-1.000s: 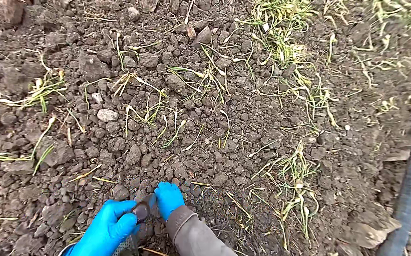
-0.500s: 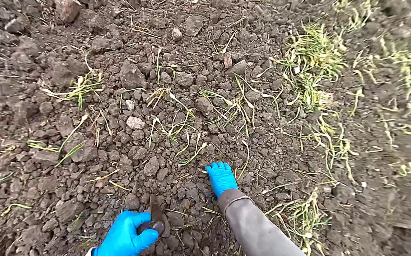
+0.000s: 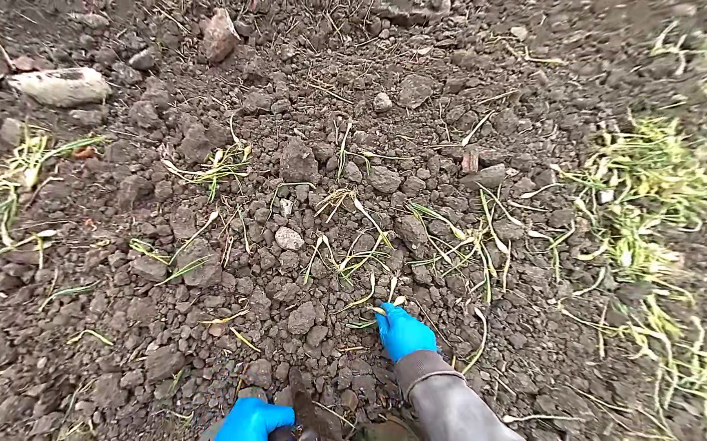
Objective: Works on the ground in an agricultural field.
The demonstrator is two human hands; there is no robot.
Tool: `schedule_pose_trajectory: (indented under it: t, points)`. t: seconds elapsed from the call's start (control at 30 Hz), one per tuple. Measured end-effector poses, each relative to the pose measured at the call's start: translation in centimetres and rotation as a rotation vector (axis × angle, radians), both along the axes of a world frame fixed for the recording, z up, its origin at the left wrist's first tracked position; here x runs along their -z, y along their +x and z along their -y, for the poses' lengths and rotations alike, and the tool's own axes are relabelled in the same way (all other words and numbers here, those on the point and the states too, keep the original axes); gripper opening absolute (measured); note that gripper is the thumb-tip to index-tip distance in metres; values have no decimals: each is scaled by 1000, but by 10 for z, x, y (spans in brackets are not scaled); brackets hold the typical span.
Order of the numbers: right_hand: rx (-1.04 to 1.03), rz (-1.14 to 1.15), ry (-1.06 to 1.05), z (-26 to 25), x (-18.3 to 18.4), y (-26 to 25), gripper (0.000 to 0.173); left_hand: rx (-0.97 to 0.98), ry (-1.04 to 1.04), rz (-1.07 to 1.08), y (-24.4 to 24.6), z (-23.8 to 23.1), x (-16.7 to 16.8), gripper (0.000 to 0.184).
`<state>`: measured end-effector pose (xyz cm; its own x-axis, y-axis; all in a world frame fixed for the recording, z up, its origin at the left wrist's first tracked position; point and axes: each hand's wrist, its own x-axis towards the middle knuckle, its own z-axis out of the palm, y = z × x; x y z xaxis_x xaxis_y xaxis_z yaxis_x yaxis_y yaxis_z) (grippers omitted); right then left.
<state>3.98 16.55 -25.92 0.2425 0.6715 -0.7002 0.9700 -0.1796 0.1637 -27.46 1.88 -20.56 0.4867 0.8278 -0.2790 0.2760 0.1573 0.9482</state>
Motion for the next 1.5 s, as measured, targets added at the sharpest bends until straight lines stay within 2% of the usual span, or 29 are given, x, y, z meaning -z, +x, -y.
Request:
schedule_pose_trajectory:
  t: [0.1,0.17,0.2,0.27,0.33,0.4,0.43,0.47,0.53,0.57,0.63,0.7,0.77,0.9,0.97,1.03,1.07,1.13,1.17,1.23,1.33,1.43,1.5]
  points:
    - [6,-73,56,19,-6,0,40,-180,-121,160,-24,-14,0,66]
    - [-29,-188,160,40,-8,-2,34,-253,-184,315,-52,-35,-14,58]
    - [-36,-245,193,53,-10,-4,32,-262,-202,370,-68,-45,-24,57]
    - [-23,-314,155,76,-18,-11,38,-218,-222,526,-96,-65,-45,63]
    - [-42,-387,144,94,-23,-17,40,-141,-168,633,-93,-95,-81,63]
    - [-49,-456,133,105,-29,-23,36,-34,-125,573,-66,-121,-105,57]
    - [-40,-485,137,108,-32,-26,35,27,-121,477,-50,-126,-100,54]
    - [-23,-511,153,109,-35,-30,33,62,-159,332,-30,-125,-84,53]
    - [15,-547,180,108,-41,-39,32,120,-343,80,5,-108,-30,55]
    - [5,-551,187,105,-42,-45,32,104,-396,37,14,-96,-7,56]
    - [-59,-526,122,96,-40,-61,33,-27,-420,49,13,-74,9,60]
    - [-115,-475,-144,89,-29,-84,37,-185,-433,115,1,-52,3,60]
    - [-169,-439,-314,88,-5,-108,37,-270,-412,217,-21,-54,-14,60]
    - [-163,-427,-296,96,2,-127,41,-212,-293,474,-88,-72,-62,63]
    - [-148,-452,-235,99,-5,-118,47,-242,-237,584,-94,-87,-86,60]
    - [-112,-491,-155,95,-14,-104,45,-273,-195,447,-78,-105,-93,53]
    - [-106,-519,-67,94,-18,-97,40,-258,-171,325,-65,-111,-80,53]
    - [-129,-563,139,86,-26,-91,32,-220,-203,101,-39,-110,-31,60]
    - [-152,-570,219,80,-29,-94,30,-207,-239,54,-31,-106,-9,61]
    - [-218,-579,323,66,-29,-108,28,-220,-272,50,-25,-96,8,59]
    - [-268,-514,156,47,-16,-148,27,-314,-286,125,-31,-89,-4,58]
    - [-297,-416,-83,39,14,-184,30,-339,-191,230,-57,-96,-45,56]
    - [-351,-399,-181,38,19,-195,34,-343,-69,278,-79,-98,-76,51]
